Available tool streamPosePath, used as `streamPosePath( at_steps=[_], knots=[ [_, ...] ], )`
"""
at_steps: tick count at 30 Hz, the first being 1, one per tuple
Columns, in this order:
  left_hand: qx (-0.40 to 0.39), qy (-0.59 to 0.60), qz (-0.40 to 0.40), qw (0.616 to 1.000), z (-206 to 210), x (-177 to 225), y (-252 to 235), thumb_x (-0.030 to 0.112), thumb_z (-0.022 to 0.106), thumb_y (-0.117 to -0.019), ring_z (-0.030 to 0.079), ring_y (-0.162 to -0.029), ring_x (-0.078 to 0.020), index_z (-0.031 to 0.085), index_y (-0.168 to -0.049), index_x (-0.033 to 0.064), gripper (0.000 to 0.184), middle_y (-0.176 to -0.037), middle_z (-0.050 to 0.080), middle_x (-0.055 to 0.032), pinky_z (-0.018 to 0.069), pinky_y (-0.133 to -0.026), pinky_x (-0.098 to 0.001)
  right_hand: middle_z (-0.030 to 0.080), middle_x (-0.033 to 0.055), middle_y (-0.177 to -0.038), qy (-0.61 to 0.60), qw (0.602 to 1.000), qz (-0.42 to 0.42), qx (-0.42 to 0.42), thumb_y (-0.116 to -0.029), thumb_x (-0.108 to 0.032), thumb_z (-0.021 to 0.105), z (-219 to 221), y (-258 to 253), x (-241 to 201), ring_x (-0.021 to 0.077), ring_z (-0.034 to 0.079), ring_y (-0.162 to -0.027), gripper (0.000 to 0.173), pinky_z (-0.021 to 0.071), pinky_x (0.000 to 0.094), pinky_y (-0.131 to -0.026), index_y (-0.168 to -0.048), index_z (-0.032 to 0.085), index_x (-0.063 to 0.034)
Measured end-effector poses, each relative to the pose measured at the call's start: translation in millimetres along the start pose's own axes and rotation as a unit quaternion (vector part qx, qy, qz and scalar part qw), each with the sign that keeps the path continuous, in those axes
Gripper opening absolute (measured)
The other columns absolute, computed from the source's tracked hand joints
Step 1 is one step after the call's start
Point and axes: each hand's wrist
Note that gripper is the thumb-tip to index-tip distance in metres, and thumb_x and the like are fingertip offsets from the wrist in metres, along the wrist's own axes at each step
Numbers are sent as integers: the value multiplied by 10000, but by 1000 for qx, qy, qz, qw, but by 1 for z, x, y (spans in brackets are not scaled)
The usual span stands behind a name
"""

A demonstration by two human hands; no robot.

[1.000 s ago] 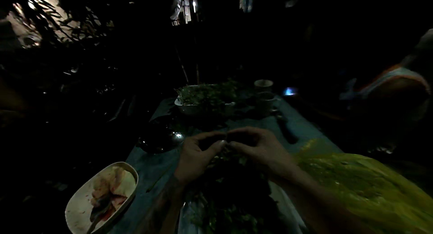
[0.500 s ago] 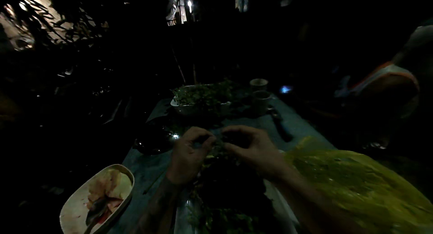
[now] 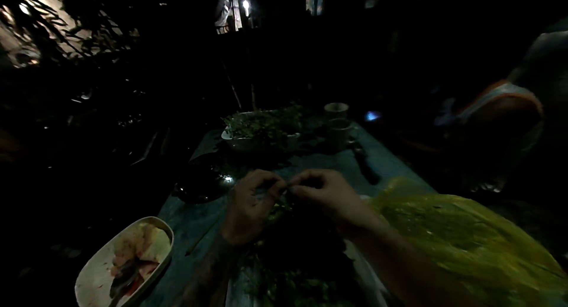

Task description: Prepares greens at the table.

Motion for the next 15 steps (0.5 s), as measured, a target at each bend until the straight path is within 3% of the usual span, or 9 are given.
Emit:
streamPosePath(
  at_steps=[3, 5, 10, 12, 15],
  knots=[
    [16, 10, 2, 1000, 1, -1, 1, 307, 639, -1008, 668, -915, -72, 727, -1034, 163, 171, -1004, 698, 53, 585, -799, -259, 679, 65, -789, -14, 1000, 17, -1, -918, -100, 745, -1, 1, -2, 107, 621, -642, 57, 539, 233, -570, -958, 736, -60],
    [48, 31, -22, 998, -2, 2, 1, 266, 636, -1008, 670, -831, -54, 719, -1053, 142, 156, -962, 704, 52, 585, -726, -231, 668, 63, -794, -26, 999, 26, 3, -917, -98, 736, -2, 2, -2, 108, 614, -651, 53, 538, 237, -581, -955, 733, -61],
    [74, 50, -26, 996, -12, 2, -3, 270, 653, -1001, 661, -796, -39, 728, -1044, 158, 141, -933, 712, 61, 564, -703, -196, 666, 67, -792, -46, 999, 21, 5, -911, -126, 742, -8, 0, 1, 109, 614, -652, 65, 535, 239, -575, -942, 728, -70],
    [55, 96, -38, 993, -12, 2, -4, 271, 663, -996, 684, -845, -71, 713, -1152, 125, 220, -982, 726, 27, 585, -751, -223, 674, 73, -797, -41, 999, 14, 4, -916, -112, 729, -7, -1, 1, 113, 621, -653, 62, 541, 237, -578, -953, 730, -62],
    [-17, 196, -123, 973, -10, 2, -5, 389, 683, -960, 690, -950, -124, 563, -1400, 108, 536, -1107, 727, -21, 578, -832, -279, 690, 69, -820, -26, 1000, 13, -4, -925, -126, 731, -7, 0, 0, 121, 640, -684, 77, 560, 256, -615, -969, 733, -63]
  ],
)
Point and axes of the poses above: each hand's wrist, its own y-axis away from the middle knuckle, its own z-axis out of the palm, x = y × z
